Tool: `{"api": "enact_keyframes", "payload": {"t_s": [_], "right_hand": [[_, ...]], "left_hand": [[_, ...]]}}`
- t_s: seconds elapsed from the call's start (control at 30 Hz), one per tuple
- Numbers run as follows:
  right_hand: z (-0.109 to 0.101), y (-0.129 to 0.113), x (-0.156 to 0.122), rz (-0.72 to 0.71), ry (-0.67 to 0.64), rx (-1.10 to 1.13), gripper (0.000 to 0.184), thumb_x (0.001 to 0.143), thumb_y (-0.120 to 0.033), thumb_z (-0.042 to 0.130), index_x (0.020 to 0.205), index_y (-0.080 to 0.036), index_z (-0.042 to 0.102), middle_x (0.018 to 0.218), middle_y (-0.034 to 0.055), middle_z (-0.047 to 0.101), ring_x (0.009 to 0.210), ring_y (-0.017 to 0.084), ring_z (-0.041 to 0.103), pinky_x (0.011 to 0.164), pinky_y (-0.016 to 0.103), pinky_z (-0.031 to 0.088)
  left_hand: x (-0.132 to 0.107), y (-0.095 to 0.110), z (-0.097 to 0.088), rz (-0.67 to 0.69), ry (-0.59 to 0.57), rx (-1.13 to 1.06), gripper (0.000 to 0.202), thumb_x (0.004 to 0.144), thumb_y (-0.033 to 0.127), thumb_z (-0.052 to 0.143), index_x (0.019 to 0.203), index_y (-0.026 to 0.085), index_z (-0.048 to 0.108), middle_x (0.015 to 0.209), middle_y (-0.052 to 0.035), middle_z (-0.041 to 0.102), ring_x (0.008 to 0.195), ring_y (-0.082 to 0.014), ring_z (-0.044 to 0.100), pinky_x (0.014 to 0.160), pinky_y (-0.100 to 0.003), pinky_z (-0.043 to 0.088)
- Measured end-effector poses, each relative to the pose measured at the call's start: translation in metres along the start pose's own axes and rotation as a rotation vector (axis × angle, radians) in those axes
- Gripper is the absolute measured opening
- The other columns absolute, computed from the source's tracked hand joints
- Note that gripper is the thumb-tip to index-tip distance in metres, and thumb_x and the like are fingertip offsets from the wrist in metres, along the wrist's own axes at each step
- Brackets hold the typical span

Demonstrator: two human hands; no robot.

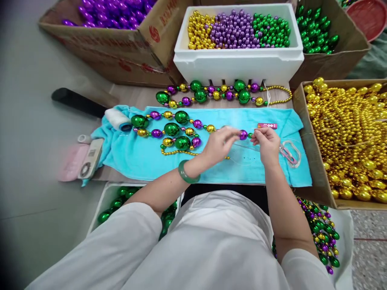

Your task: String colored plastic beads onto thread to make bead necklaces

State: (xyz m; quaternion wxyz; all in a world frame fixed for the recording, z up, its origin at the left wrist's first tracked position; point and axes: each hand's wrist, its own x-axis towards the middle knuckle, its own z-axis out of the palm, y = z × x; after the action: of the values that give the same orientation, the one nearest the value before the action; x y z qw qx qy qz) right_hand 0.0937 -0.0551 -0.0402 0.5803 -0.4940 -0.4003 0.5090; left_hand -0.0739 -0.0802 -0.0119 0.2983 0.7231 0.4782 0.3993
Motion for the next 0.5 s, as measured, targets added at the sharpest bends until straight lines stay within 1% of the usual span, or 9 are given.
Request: {"api": "enact_keyframes", "payload": {"t_s": [0.07, 0.1, 0.13, 0.2, 0.27, 0.37, 0.43, 0.5], "right_hand": [[-0.006, -0.002, 0.006, 0.019, 0.053, 0.026, 0.011, 0.067, -0.023, 0.07, 0.069, -0.017, 0.062, 0.057, -0.0024, 0.064, 0.047, 0.009, 0.058, 0.042, 0.018, 0.042], [-0.008, -0.004, 0.008, 0.029, 0.073, 0.041, 0.011, 0.066, -0.022, 0.07, 0.069, -0.016, 0.062, 0.056, -0.0023, 0.064, 0.047, 0.009, 0.058, 0.041, 0.017, 0.041], [-0.01, -0.006, 0.011, 0.038, 0.088, 0.055, 0.01, 0.066, -0.021, 0.07, 0.069, -0.016, 0.062, 0.056, -0.0021, 0.064, 0.047, 0.009, 0.058, 0.04, 0.016, 0.041], [-0.01, -0.012, 0.014, 0.048, 0.101, 0.075, 0.008, 0.066, -0.017, 0.069, 0.068, -0.015, 0.062, 0.055, -0.0015, 0.064, 0.046, 0.009, 0.058, 0.039, 0.016, 0.04], [-0.008, -0.019, 0.017, 0.045, 0.098, 0.084, 0.004, 0.067, -0.014, 0.067, 0.067, -0.015, 0.063, 0.055, 0.0, 0.064, 0.045, 0.009, 0.058, 0.039, 0.016, 0.04], [-0.003, -0.031, 0.021, 0.03, 0.098, 0.087, 0.007, 0.067, -0.007, 0.066, 0.066, -0.014, 0.064, 0.054, 0.0029, 0.063, 0.042, 0.011, 0.058, 0.039, 0.019, 0.04], [0.0, -0.038, 0.025, 0.0, 0.091, 0.085, 0.01, 0.067, -0.004, 0.065, 0.063, -0.014, 0.065, 0.053, 0.0039, 0.062, 0.041, 0.012, 0.056, 0.038, 0.021, 0.04], [0.004, -0.045, 0.028, -0.035, 0.085, 0.064, 0.015, 0.067, -0.002, 0.063, 0.059, -0.015, 0.065, 0.052, 0.0039, 0.061, 0.04, 0.011, 0.055, 0.038, 0.022, 0.04]], "left_hand": [[-0.027, -0.016, 0.009, 0.119, -0.239, 0.347, 0.016, 0.087, 0.012, 0.051, 0.086, 0.014, 0.067, 0.087, -0.0102, 0.067, 0.086, -0.0206, 0.058, 0.075, -0.034, 0.042], [-0.039, -0.022, 0.012, 0.173, -0.333, 0.497, 0.018, 0.087, 0.01, 0.049, 0.084, 0.012, 0.067, 0.086, -0.0119, 0.066, 0.088, -0.0222, 0.057, 0.075, -0.035, 0.041], [-0.049, -0.027, 0.015, 0.226, -0.404, 0.614, 0.019, 0.088, 0.009, 0.048, 0.084, 0.011, 0.066, 0.086, -0.0133, 0.066, 0.091, -0.0233, 0.057, 0.075, -0.036, 0.04], [-0.062, -0.034, 0.018, 0.3, -0.487, 0.749, 0.02, 0.089, 0.009, 0.046, 0.086, 0.01, 0.066, 0.089, -0.0149, 0.066, 0.093, -0.0238, 0.056, 0.074, -0.036, 0.039], [-0.068, -0.037, 0.018, 0.312, -0.514, 0.792, 0.021, 0.089, 0.009, 0.044, 0.085, 0.01, 0.065, 0.088, -0.0152, 0.065, 0.091, -0.0232, 0.056, 0.072, -0.035, 0.039], [-0.07, -0.037, 0.015, 0.241, -0.512, 0.778, 0.021, 0.089, 0.01, 0.044, 0.084, 0.011, 0.064, 0.086, -0.0144, 0.065, 0.087, -0.0228, 0.057, 0.07, -0.034, 0.04], [-0.069, -0.035, 0.011, 0.163, -0.485, 0.691, 0.018, 0.088, 0.011, 0.046, 0.085, 0.012, 0.063, 0.087, -0.0133, 0.067, 0.086, -0.0223, 0.059, 0.071, -0.034, 0.042], [-0.068, -0.029, 0.001, 0.051, -0.405, 0.484, 0.014, 0.087, 0.013, 0.048, 0.087, 0.014, 0.062, 0.088, -0.0101, 0.069, 0.082, -0.0198, 0.061, 0.071, -0.032, 0.044]]}}
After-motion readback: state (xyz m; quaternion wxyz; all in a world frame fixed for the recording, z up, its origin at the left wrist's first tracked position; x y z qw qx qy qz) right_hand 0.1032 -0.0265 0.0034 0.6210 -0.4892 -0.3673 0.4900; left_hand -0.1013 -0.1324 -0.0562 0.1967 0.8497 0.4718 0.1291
